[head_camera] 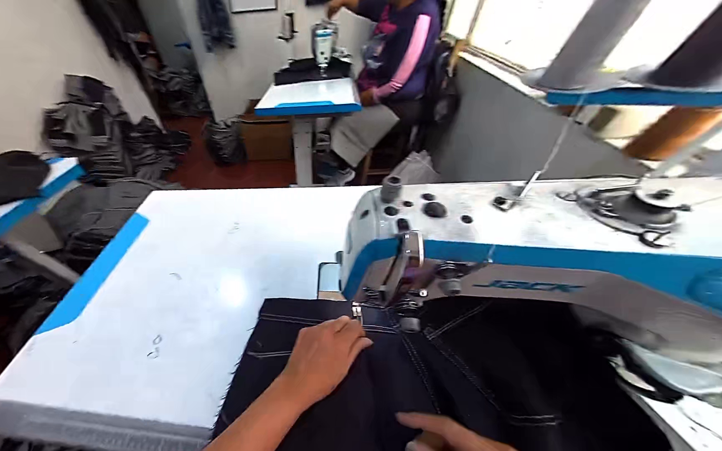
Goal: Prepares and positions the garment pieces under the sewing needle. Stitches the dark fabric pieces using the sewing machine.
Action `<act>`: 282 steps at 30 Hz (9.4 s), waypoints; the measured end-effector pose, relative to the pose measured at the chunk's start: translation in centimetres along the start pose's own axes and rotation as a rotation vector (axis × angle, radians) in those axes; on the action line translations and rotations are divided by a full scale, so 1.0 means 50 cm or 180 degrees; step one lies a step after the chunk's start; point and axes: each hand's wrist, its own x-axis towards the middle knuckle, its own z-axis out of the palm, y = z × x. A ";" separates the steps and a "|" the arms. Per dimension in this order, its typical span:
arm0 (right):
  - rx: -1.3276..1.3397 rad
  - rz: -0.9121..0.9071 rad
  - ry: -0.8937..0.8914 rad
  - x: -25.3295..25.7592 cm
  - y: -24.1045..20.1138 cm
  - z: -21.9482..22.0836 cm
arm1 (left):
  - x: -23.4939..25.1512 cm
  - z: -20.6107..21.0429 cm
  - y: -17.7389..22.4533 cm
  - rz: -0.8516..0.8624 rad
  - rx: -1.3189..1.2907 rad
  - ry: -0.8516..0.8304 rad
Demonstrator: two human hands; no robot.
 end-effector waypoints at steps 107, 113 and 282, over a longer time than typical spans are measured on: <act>-0.2123 -0.0842 0.0755 0.105 0.051 0.082 | 0.127 -0.107 0.033 -0.1497 -0.0477 -0.2753; -0.2516 -0.0795 0.0633 0.102 0.046 0.079 | 0.094 -0.165 -0.033 -0.1194 -0.0665 -0.2901; -0.2480 -0.1042 0.0526 0.193 0.131 0.047 | -0.063 -0.023 0.003 -0.0435 0.0614 -0.0734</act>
